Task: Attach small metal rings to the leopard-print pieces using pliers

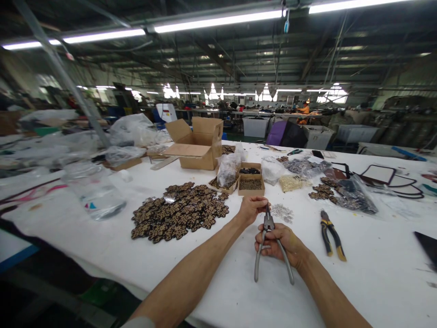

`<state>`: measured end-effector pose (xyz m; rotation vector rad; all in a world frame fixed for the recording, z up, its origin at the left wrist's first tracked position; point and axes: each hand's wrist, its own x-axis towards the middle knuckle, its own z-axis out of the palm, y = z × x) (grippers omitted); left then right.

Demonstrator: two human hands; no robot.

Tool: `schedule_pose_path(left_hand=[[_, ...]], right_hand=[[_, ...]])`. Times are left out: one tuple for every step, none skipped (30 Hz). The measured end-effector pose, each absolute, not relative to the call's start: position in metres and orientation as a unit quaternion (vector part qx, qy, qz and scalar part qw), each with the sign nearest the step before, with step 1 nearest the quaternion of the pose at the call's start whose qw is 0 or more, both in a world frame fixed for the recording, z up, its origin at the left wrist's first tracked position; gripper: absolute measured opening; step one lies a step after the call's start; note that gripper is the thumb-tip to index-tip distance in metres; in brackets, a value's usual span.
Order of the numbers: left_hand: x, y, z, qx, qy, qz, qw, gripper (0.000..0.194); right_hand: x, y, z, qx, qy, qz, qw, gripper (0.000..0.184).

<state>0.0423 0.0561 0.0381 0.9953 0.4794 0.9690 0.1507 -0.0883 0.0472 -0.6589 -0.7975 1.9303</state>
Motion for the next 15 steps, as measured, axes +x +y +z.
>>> schedule_pose_path(left_hand=[[0.0425,0.0560,0.0382,0.453,0.223,0.440,0.743,0.043],[0.0425,0.0560,0.0385,0.453,0.228,0.436,0.744,0.043],[0.0424,0.0560,0.0389,0.453,0.232,0.432,0.744,0.043],[0.0422,0.0561,0.0392,0.454,0.235,0.429,0.745,0.043],[0.0421,0.0561,0.0394,0.454,0.239,0.428,0.744,0.043],[0.0420,0.0562,0.0392,0.453,0.242,0.429,0.743,0.042],[0.0421,0.0562,0.0387,0.452,0.245,0.431,0.742,0.041],[0.0424,0.0561,0.0379,0.451,0.248,0.433,0.741,0.040],[0.0429,0.0560,0.0369,0.449,0.251,0.435,0.739,0.039],[0.0435,0.0557,0.0357,0.448,0.254,0.436,0.738,0.038],[0.0442,0.0554,0.0346,0.447,0.256,0.437,0.737,0.037],[0.0449,0.0551,0.0337,0.446,0.258,0.439,0.736,0.035],[0.0456,0.0549,0.0331,0.445,0.259,0.441,0.735,0.033],[0.0460,0.0548,0.0330,0.443,0.259,0.442,0.736,0.031],[0.0461,0.0548,0.0332,0.439,0.258,0.441,0.739,0.029]], right_hand=[[0.1506,-0.0883,0.0468,-0.270,-0.323,0.783,0.458,0.036],[0.1506,-0.0882,0.0463,-0.271,-0.323,0.782,0.458,0.037],[0.1506,-0.0880,0.0459,-0.273,-0.324,0.782,0.457,0.037],[0.1506,-0.0878,0.0454,-0.273,-0.325,0.782,0.456,0.037],[0.1505,-0.0877,0.0449,-0.274,-0.326,0.782,0.455,0.038],[0.1504,-0.0875,0.0445,-0.275,-0.326,0.782,0.455,0.038],[0.1501,-0.0874,0.0441,-0.277,-0.326,0.781,0.455,0.037],[0.1498,-0.0874,0.0436,-0.278,-0.326,0.781,0.455,0.037],[0.1495,-0.0874,0.0432,-0.280,-0.326,0.780,0.456,0.036],[0.1492,-0.0874,0.0427,-0.280,-0.325,0.779,0.456,0.035],[0.1490,-0.0874,0.0422,-0.280,-0.325,0.779,0.457,0.034],[0.1489,-0.0873,0.0418,-0.280,-0.324,0.779,0.458,0.034],[0.1490,-0.0872,0.0414,-0.280,-0.323,0.778,0.460,0.033],[0.1491,-0.0871,0.0411,-0.280,-0.321,0.778,0.461,0.033],[0.1493,-0.0868,0.0409,-0.279,-0.320,0.778,0.462,0.033]])
